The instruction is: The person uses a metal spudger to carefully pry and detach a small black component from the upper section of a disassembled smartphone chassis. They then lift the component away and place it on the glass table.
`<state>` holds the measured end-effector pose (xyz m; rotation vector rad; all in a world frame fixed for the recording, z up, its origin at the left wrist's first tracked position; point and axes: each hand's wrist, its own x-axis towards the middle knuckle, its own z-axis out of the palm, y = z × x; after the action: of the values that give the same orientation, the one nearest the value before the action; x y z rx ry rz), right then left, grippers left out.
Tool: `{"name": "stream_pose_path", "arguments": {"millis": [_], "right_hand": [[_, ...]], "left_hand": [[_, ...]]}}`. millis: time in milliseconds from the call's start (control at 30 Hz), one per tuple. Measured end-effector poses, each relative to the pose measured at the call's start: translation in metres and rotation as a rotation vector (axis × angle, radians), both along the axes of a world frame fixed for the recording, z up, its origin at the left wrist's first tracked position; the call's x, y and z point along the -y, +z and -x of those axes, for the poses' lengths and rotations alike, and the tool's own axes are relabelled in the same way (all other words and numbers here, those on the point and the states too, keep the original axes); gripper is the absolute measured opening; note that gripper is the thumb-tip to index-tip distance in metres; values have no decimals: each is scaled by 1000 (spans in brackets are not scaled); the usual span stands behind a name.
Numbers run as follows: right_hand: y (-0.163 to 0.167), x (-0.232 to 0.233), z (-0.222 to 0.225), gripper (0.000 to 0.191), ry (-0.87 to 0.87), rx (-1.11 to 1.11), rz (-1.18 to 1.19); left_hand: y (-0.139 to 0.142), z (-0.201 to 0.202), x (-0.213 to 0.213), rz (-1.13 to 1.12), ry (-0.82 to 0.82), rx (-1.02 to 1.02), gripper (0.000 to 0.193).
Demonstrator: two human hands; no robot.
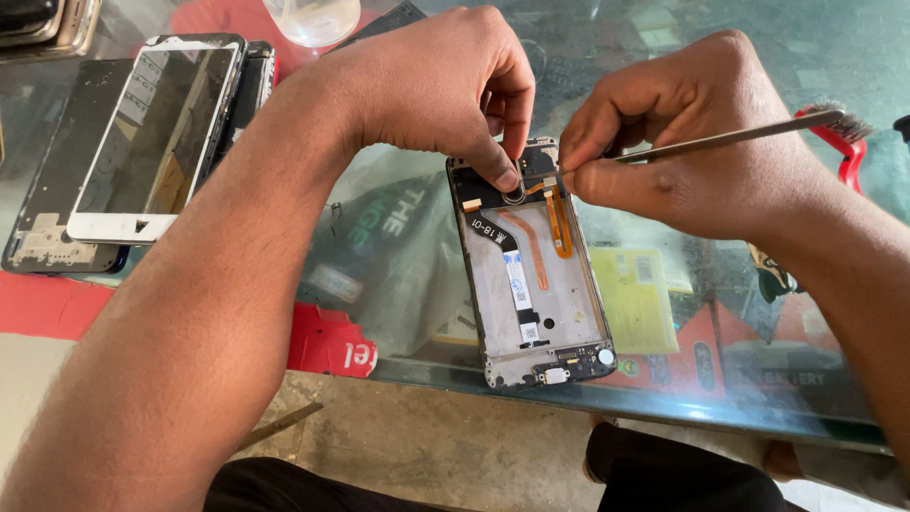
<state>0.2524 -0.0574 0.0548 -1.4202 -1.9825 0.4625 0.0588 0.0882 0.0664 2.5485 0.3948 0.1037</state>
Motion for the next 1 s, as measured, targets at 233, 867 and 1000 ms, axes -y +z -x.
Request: {"name": "stream_pose_path", "arguments": {"millis": [233,867,1000], "right_hand": [[0,0,2,6,-4,13,-31],[1,0,2,6,-1,70,-61],[2,0,1,8,-5,82,-44]], "left_hand": [[0,0,2,-3,20,-9,22],[2,1,3,14,25,-20,20],[2,1,4,12,33,-20,21]]}}
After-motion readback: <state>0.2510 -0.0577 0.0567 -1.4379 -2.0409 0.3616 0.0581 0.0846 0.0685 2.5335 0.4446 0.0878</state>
